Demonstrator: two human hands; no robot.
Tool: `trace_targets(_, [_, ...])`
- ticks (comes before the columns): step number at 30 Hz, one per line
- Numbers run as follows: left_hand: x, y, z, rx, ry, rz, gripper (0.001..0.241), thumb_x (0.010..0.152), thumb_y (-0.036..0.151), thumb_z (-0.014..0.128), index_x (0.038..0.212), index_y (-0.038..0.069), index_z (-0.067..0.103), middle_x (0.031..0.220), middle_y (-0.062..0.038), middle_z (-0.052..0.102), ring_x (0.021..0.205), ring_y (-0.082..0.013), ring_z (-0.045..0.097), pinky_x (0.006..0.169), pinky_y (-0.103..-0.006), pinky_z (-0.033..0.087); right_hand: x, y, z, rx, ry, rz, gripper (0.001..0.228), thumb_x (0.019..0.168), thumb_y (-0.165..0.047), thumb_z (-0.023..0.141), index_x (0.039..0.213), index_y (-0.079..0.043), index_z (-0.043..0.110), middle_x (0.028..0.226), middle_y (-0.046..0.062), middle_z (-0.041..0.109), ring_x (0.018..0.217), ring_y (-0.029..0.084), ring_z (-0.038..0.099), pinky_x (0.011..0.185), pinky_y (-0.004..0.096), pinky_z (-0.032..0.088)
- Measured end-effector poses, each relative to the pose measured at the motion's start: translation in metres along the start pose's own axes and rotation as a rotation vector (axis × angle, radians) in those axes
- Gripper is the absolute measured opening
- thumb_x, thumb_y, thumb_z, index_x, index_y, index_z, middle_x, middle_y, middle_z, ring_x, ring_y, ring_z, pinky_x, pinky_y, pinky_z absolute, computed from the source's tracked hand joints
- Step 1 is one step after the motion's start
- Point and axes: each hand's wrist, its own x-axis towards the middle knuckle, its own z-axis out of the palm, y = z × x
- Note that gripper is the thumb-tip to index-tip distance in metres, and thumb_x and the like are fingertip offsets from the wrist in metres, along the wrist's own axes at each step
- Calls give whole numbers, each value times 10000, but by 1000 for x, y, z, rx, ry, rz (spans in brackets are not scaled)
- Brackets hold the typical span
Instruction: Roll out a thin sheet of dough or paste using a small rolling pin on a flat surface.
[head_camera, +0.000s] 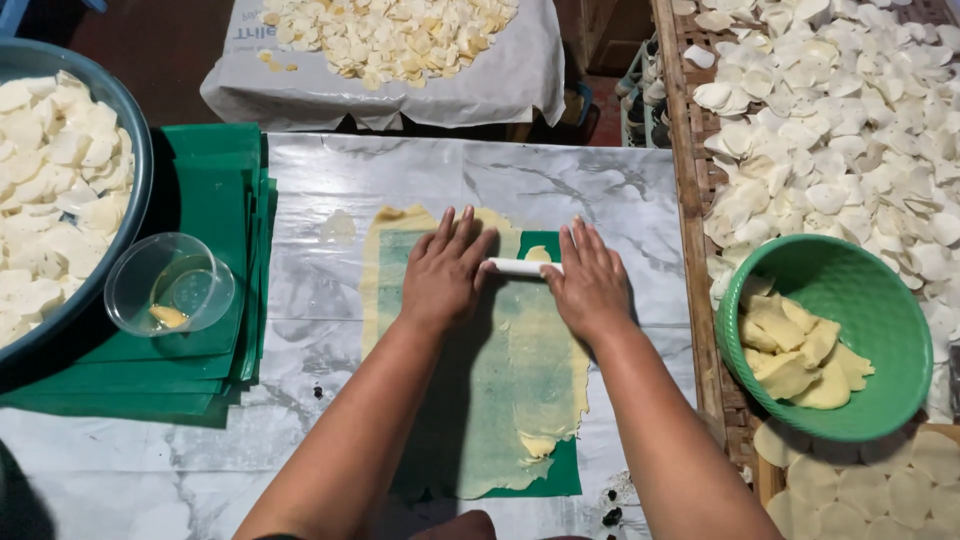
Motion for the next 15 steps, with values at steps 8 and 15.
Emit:
trace_targets(8, [-1, 11, -6, -9, -12, -59, 539, 1072, 489, 357, 1561, 272, 422, 1671, -92, 342, 1557, -305, 261, 1201, -469, 256, -10, -6, 11, 0, 137, 17, 728, 1062, -554, 361, 1641, -128, 247, 1687, 188, 250, 1566, 350, 191, 1221, 590, 131])
trace_targets(15, [51, 5, -1, -41, -192, -226, 613, 1094, 494, 173, 1639, 232, 271, 1719, -94, 210, 1590, -310, 150, 1254, -521, 127, 65, 8, 20, 12, 92, 173, 714, 1069, -652, 139, 1658, -249, 174, 1712, 87, 228, 1592, 252, 143, 1221, 664, 47])
